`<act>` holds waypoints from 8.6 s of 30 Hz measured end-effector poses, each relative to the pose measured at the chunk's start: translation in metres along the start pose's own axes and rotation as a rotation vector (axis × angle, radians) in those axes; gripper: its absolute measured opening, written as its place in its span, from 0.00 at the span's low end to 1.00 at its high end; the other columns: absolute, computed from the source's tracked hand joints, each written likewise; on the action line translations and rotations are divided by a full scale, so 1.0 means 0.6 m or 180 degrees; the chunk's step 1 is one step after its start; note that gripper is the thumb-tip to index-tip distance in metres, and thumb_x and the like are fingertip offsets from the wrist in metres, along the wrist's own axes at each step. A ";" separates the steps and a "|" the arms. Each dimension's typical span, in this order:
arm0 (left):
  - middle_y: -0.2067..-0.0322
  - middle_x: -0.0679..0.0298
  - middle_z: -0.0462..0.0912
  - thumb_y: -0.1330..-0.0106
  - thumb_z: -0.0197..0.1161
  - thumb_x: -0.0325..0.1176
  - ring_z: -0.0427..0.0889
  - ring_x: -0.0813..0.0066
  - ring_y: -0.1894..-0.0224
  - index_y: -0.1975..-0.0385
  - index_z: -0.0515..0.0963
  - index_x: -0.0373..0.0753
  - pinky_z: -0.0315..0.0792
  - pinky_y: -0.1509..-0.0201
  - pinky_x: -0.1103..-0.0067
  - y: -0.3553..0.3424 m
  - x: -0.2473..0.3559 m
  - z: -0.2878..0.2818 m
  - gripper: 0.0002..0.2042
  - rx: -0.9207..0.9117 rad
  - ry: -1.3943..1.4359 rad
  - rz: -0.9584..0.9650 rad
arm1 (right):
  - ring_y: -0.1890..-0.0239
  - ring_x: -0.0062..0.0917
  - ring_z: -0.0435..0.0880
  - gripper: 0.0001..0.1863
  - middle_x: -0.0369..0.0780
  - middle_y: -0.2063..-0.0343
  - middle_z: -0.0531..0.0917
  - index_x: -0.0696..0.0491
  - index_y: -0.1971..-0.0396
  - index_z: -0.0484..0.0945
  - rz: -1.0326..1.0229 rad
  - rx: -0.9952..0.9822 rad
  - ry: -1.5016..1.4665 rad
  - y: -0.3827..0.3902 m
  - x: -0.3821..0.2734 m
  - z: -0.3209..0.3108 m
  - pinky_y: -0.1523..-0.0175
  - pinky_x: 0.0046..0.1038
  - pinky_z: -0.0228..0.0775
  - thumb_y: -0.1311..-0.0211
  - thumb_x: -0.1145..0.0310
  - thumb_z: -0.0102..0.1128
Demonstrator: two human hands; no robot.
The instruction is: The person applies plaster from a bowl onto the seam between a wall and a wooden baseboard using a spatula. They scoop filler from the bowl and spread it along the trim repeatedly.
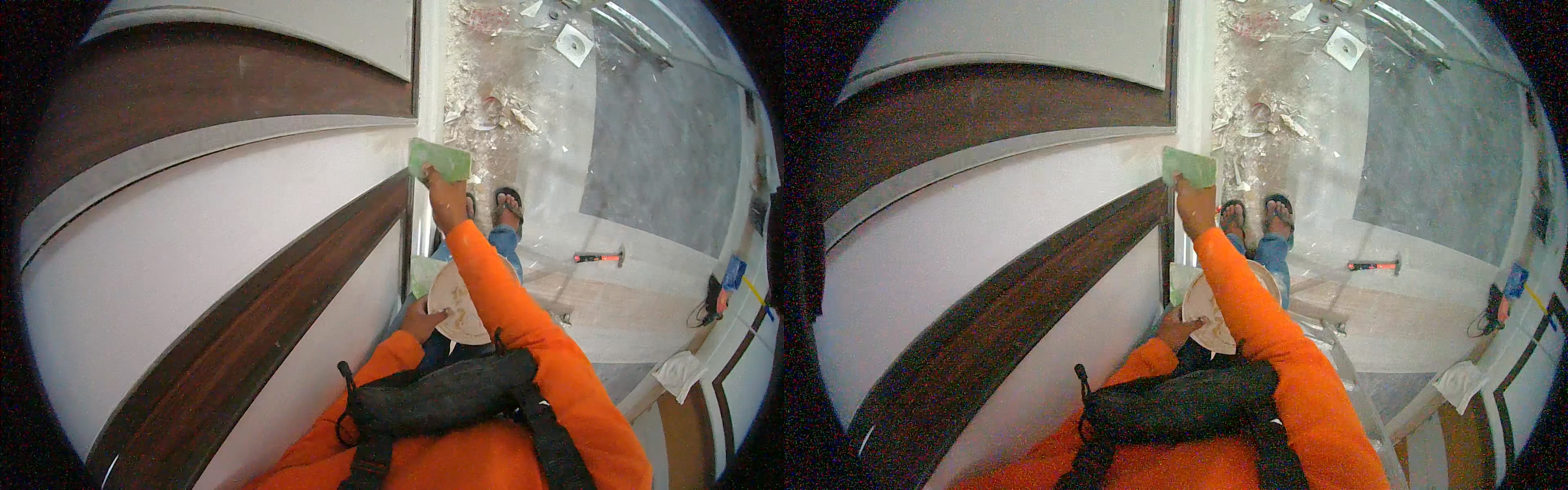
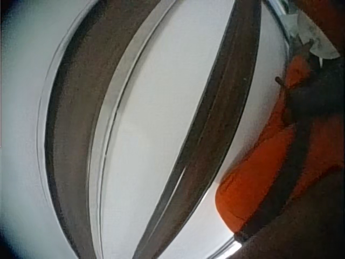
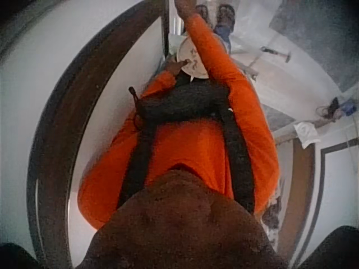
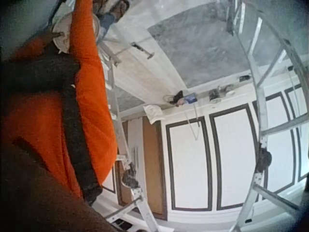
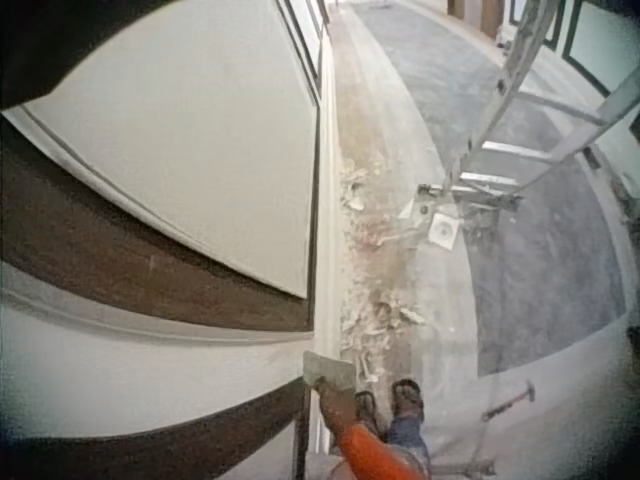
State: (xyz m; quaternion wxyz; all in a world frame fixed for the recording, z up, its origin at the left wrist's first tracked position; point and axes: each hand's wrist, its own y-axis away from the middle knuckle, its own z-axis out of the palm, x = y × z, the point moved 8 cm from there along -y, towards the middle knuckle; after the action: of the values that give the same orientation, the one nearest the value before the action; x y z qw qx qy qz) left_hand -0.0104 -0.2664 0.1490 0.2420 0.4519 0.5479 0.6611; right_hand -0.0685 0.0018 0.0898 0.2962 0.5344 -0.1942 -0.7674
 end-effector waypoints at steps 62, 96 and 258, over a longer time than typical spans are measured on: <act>0.75 0.64 0.75 0.37 0.54 0.44 0.70 0.80 0.71 0.69 0.74 0.32 0.67 0.66 0.81 0.228 0.433 0.070 0.17 0.0736 0.0649 0.2449 | 0.61 0.25 0.79 0.12 0.43 0.65 0.81 0.58 0.60 0.75 -0.0926 -0.0610 0.2322 0.244 -0.451 -0.150 0.56 0.26 0.69 0.43 0.70 0.53; 0.68 0.58 0.78 0.40 0.56 0.53 0.75 0.75 0.67 0.61 0.75 0.24 0.69 0.59 0.81 -0.007 0.414 0.165 0.29 0.0125 0.0630 0.1614 | 0.70 0.18 0.76 0.09 0.35 0.69 0.78 0.55 0.64 0.74 -0.0878 0.1864 0.0491 0.391 -0.538 -0.440 0.72 0.21 0.69 0.45 0.70 0.58; 0.66 0.47 0.79 0.48 0.59 0.59 0.78 0.57 0.63 0.63 0.76 0.27 0.69 0.57 0.70 0.043 0.107 -0.069 0.33 0.0415 -0.1493 0.1106 | 0.56 0.28 0.74 0.16 0.40 0.58 0.75 0.58 0.57 0.69 0.0797 -0.1394 -0.0644 0.099 -0.137 0.211 0.49 0.31 0.68 0.46 0.77 0.59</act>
State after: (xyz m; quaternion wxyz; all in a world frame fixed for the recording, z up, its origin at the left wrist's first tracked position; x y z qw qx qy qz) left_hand -0.0721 -0.2423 0.1951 0.2156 0.6939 0.4328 0.5336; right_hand -0.1514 0.0094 0.2287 0.4763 0.3501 -0.1168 -0.7981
